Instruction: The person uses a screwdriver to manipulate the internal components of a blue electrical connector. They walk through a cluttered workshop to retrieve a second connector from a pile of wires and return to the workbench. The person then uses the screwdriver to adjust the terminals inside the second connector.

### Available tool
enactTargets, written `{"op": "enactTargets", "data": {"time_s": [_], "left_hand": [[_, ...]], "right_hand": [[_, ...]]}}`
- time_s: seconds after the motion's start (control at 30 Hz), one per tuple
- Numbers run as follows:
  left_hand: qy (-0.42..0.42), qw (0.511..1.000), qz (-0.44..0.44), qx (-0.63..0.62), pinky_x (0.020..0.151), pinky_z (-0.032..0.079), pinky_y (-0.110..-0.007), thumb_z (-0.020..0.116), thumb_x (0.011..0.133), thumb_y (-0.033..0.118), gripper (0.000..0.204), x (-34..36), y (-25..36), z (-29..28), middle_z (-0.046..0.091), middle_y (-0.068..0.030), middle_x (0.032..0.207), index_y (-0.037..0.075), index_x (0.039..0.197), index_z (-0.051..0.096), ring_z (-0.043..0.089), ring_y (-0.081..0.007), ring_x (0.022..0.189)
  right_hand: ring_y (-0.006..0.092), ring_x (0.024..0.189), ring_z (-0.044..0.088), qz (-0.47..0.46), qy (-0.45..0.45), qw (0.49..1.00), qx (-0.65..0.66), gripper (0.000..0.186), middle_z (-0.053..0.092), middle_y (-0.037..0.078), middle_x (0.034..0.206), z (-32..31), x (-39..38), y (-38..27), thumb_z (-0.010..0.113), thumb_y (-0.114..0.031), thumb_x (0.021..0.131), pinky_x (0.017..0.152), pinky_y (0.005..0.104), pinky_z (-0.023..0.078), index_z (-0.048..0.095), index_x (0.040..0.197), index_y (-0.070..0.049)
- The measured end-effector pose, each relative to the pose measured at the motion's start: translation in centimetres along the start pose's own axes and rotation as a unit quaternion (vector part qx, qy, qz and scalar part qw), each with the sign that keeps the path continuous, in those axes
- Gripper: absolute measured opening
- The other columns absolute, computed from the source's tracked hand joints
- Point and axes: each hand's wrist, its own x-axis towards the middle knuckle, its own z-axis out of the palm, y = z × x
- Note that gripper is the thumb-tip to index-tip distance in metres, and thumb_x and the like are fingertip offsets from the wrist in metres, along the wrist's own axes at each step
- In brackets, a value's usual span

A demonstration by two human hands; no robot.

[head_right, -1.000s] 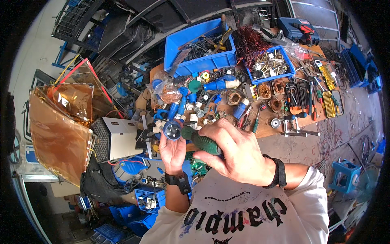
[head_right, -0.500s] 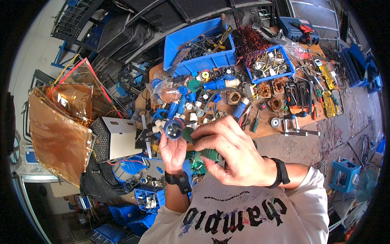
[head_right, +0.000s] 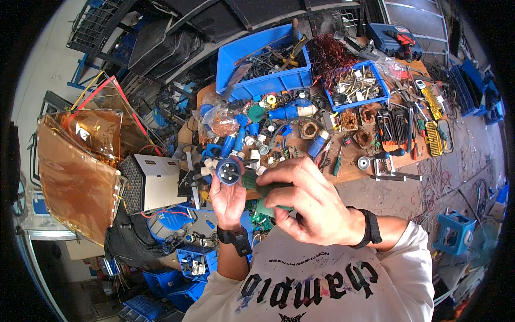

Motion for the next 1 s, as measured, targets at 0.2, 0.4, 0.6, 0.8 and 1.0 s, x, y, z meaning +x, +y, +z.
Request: {"op": "enactTargets", "data": {"time_s": [0.2,0.4,0.6,0.8,1.0], "left_hand": [[0.006,1.0,0.01,0.014,0.109,0.038,-0.045,0.056,0.094,0.016,0.034,0.1,-0.1,0.1,0.055,-0.0176,0.128,-0.003,0.123,0.054,0.048,-0.031,0.125],[-0.005,1.0,0.005,0.019,0.109,0.037,-0.044,0.058,0.093,0.016,0.035,-0.1,-0.3,0.6,0.055,-0.018,0.128,-0.003,0.122,0.054,0.047,-0.0317,0.125],[-0.004,1.0,0.01,-0.017,0.109,0.038,-0.044,0.059,0.093,0.015,0.033,0.1,0.0,0.3,0.054,-0.0184,0.129,-0.003,0.12,0.055,0.046,-0.0317,0.126],[-0.023,0.999,-0.011,-0.036,0.11,0.037,-0.047,0.057,0.094,0.015,0.034,0.0,0.2,0.0,0.05,-0.0208,0.131,-0.005,0.121,0.054,0.044,-0.0328,0.127],[-0.011,0.999,-0.008,-0.049,0.111,0.036,-0.048,0.055,0.094,0.014,0.034,0.3,0.3,-0.1,0.049,-0.0219,0.132,-0.006,0.121,0.052,0.042,-0.0335,0.129]], "right_hand": [[0.0322,0.097,0.056,-0.011,0.01,1.0,-0.017,0.027,0.058,0.012,0.111,0.1,-0.1,-0.3,0.066,-0.002,0.076,0.082,0.0423,0.046,0.056,0.1,-0.008],[0.032,0.099,0.056,0.009,-0.002,1.0,-0.011,0.027,0.058,0.013,0.113,0.7,-0.2,0.0,0.068,-0.001,0.074,0.084,0.0426,0.046,0.057,0.099,-0.007],[0.0301,0.097,0.058,0.057,0.058,0.996,0.043,0.029,0.06,0.014,0.112,1.1,-0.9,0.7,0.068,0.001,0.075,0.086,0.0409,0.046,0.056,0.1,-0.007],[0.029,0.096,0.058,0.07,0.082,0.992,0.06,0.028,0.059,0.017,0.11,1.2,-1.4,1.3,0.066,0.002,0.076,0.085,0.0404,0.046,0.051,0.099,-0.007],[0.0298,0.095,0.059,0.043,0.085,0.995,0.018,0.027,0.061,0.016,0.11,1.1,-1.4,1.0,0.067,0.001,0.076,0.085,0.0411,0.045,0.054,0.099,-0.007]]}}
